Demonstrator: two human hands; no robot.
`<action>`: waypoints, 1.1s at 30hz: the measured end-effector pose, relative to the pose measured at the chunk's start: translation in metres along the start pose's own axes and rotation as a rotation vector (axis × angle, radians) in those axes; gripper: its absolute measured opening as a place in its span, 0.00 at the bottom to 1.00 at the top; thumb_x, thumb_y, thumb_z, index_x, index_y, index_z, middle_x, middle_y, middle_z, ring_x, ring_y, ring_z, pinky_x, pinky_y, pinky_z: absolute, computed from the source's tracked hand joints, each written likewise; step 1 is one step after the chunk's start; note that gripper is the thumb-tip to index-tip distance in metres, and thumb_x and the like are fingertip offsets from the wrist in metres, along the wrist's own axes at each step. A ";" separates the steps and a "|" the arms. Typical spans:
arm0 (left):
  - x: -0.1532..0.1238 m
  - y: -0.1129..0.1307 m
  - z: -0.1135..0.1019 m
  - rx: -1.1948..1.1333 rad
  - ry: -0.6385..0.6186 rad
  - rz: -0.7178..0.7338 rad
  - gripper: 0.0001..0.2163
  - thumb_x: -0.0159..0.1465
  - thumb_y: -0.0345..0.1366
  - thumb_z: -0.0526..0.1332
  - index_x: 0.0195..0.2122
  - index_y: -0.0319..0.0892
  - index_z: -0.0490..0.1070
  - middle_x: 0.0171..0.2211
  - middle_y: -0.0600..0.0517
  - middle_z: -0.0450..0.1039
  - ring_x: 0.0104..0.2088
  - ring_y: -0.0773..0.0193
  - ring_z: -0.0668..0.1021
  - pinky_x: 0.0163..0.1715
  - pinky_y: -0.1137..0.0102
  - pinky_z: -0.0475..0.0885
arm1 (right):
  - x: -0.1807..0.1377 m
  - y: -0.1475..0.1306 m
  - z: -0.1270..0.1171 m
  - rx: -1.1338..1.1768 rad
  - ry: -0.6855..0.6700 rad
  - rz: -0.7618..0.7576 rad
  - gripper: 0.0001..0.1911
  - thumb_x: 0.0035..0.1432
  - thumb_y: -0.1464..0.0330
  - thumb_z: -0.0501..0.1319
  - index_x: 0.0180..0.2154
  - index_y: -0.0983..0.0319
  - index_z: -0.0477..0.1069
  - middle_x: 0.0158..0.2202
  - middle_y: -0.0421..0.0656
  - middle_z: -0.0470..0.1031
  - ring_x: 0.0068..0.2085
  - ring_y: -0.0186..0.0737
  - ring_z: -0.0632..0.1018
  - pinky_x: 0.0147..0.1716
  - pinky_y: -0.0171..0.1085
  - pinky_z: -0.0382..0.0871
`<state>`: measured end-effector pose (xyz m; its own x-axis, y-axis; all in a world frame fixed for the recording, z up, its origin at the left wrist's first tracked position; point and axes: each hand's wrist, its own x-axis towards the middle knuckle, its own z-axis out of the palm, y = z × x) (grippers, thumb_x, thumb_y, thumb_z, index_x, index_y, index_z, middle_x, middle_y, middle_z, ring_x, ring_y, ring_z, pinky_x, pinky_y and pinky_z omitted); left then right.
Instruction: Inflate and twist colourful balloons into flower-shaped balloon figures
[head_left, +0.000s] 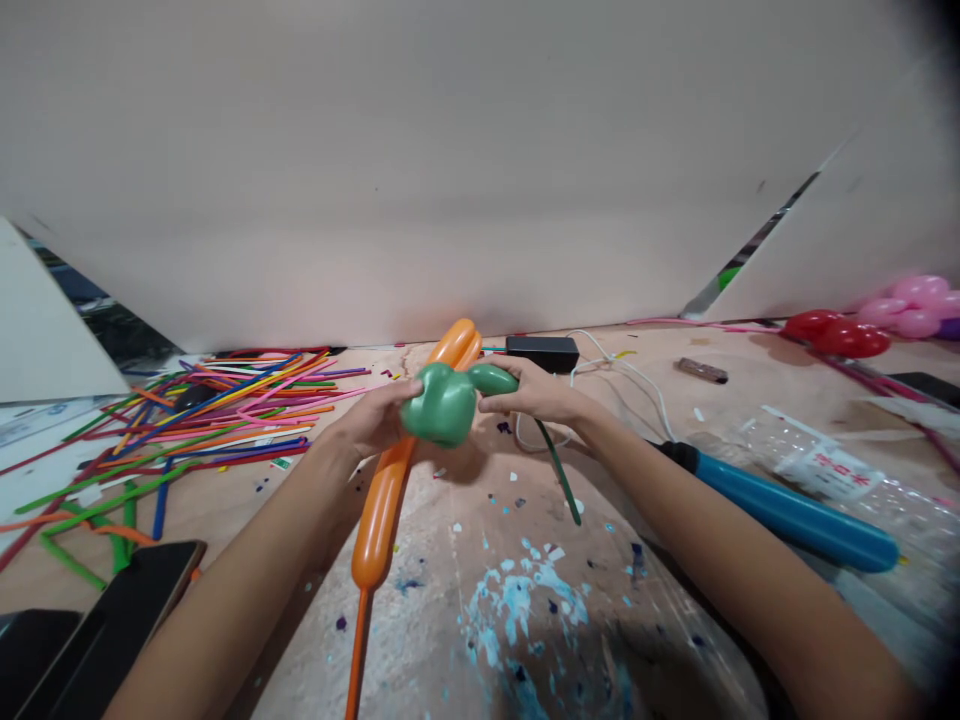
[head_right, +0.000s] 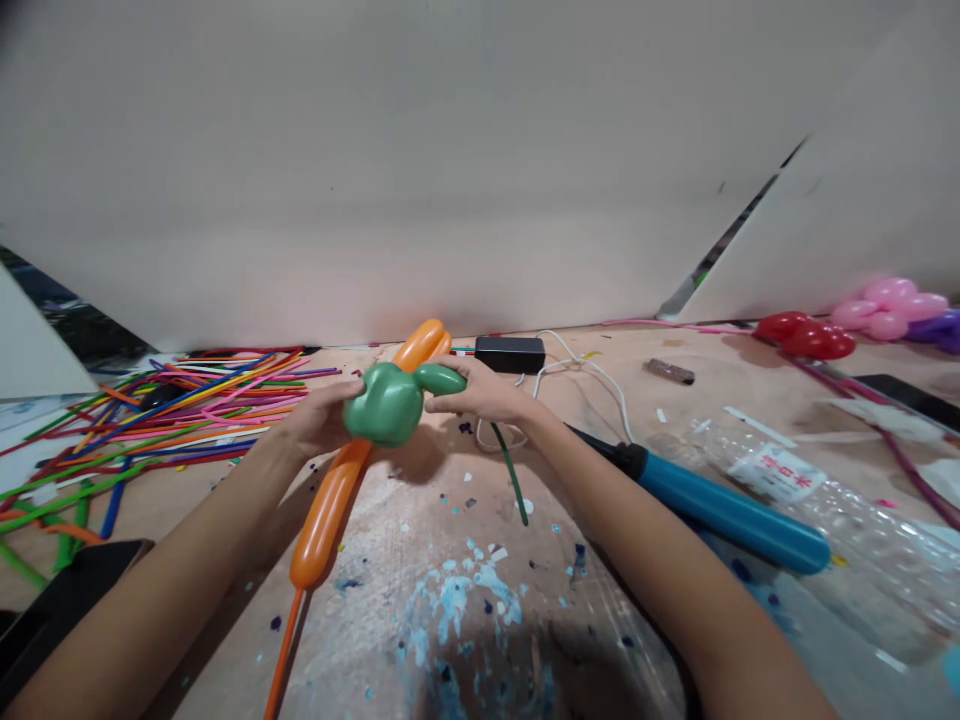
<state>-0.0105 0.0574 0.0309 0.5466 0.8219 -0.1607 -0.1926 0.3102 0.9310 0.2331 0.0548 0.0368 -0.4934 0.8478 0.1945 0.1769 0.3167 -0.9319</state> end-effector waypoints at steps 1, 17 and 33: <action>0.001 0.000 -0.003 0.027 -0.020 -0.022 0.14 0.48 0.45 0.70 0.27 0.40 0.73 0.24 0.50 0.73 0.25 0.63 0.74 0.30 0.65 0.73 | 0.000 -0.001 -0.003 -0.061 0.010 -0.013 0.23 0.48 0.63 0.69 0.46 0.60 0.71 0.40 0.41 0.73 0.36 0.37 0.75 0.32 0.35 0.72; -0.006 0.012 -0.004 0.072 0.153 0.434 0.15 0.49 0.31 0.67 0.39 0.41 0.71 0.35 0.52 0.77 0.37 0.61 0.79 0.42 0.62 0.75 | -0.005 -0.015 0.012 -0.493 0.011 -0.054 0.20 0.59 0.57 0.61 0.50 0.59 0.67 0.45 0.46 0.75 0.43 0.45 0.76 0.41 0.43 0.70; -0.010 0.011 0.000 0.888 0.250 0.491 0.17 0.62 0.46 0.60 0.47 0.42 0.69 0.34 0.52 0.72 0.32 0.65 0.74 0.34 0.69 0.70 | -0.011 -0.029 0.008 -0.240 0.138 0.062 0.20 0.62 0.53 0.57 0.48 0.60 0.64 0.39 0.45 0.73 0.32 0.39 0.77 0.30 0.38 0.72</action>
<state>-0.0178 0.0526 0.0426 0.3662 0.8694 0.3318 0.3757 -0.4644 0.8020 0.2267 0.0329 0.0592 -0.3577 0.9133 0.1945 0.4075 0.3401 -0.8475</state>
